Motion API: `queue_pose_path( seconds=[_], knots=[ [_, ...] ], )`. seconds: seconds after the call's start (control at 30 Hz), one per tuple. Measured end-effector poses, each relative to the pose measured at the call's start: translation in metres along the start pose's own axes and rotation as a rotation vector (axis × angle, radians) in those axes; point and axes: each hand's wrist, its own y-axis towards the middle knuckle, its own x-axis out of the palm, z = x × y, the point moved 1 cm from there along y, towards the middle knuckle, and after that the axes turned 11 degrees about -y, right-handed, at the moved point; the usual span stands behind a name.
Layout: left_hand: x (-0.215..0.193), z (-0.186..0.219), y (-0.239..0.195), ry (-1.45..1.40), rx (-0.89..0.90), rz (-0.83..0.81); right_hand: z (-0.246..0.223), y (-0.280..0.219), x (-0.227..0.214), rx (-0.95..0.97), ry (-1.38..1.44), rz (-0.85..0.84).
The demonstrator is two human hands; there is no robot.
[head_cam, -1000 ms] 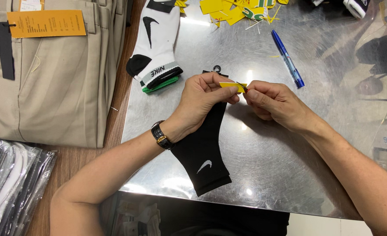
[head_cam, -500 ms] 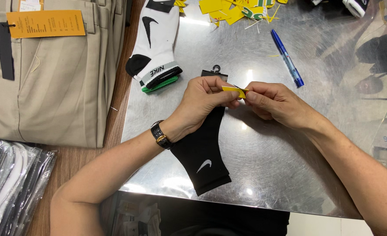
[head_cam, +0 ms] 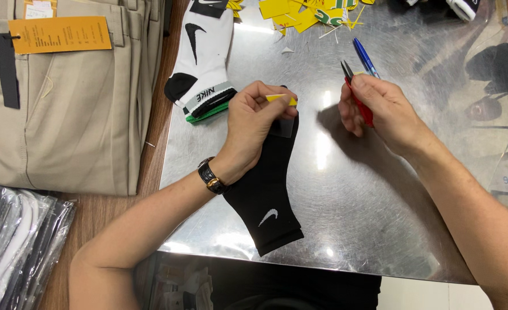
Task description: The person cuts small yellow paper pieces into leaf shapes using scissors, then draws vein patterns on them with a blue pen. They place the finished paper leaves onto the tags of white and black socks, arranging them on a metal work surface.
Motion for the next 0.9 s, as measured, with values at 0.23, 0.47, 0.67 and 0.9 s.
queue_pose_path(
  seconds=[0.23, 0.47, 0.67, 0.9],
  knots=[
    [-0.006, 0.001, 0.003, -0.022, 0.124, 0.023, 0.000, 0.080, 0.002, 0.088, 0.182, -0.141],
    [0.001, 0.007, 0.005, -0.021, 0.063, -0.020, -0.008, 0.114, -0.027, -0.182, 0.040, 0.052],
    [0.001, 0.007, 0.005, 0.031, -0.056, -0.027, 0.006, 0.064, -0.039, -0.254, -0.458, 0.159],
    [0.017, 0.012, -0.007, 0.163, -0.033, -0.192, -0.027, 0.014, 0.025, -0.064, -0.141, 0.034]
  ],
)
